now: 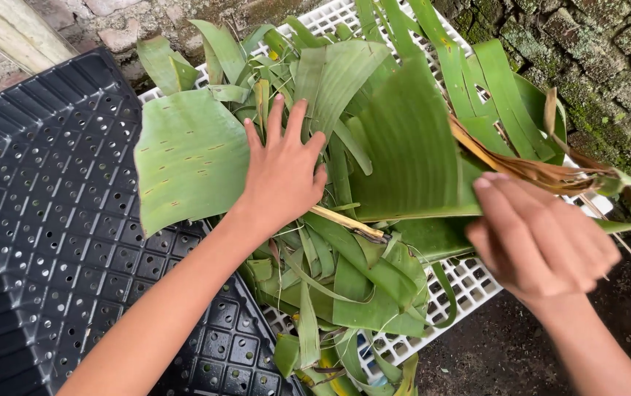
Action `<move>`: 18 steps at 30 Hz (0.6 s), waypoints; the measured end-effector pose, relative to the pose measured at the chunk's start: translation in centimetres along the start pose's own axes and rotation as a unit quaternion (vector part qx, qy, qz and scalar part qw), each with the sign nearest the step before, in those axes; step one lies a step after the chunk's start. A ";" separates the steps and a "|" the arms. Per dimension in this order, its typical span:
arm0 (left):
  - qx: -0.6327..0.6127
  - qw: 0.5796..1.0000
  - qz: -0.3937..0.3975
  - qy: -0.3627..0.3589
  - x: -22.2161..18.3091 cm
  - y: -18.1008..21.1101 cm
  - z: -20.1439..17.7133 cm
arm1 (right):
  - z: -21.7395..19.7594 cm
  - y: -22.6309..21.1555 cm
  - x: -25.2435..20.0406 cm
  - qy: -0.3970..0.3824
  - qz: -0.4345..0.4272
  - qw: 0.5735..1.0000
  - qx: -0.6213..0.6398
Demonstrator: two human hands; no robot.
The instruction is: Tearing banana leaves into strips and trimming them with a knife for further use
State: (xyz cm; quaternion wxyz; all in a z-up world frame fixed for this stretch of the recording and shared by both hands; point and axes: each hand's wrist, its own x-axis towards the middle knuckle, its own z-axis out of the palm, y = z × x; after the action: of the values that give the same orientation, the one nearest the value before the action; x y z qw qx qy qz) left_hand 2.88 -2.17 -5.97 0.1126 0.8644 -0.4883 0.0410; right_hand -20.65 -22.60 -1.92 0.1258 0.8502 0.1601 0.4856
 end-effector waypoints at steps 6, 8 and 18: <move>-0.061 0.996 0.006 0.060 -0.1 0.0 1.0 | -2.0 0.0 -1.5 0.067 0.141 0.987 0.022; -0.218 0.975 -0.016 0.039 -0.9 1.2 -1.5 | -1.8 -0.7 -1.4 0.059 0.154 0.986 0.001; -0.787 0.565 -0.248 -0.003 -4.2 2.4 -12.6 | 0.2 -1.7 0.4 0.089 0.073 0.993 0.029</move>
State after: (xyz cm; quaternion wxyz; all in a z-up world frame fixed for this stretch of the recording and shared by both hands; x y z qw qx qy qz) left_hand -0.84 3.05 5.87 0.7525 0.5210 -0.0938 -0.3919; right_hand -20.56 -20.93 -2.36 0.0503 0.8165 0.1223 0.5619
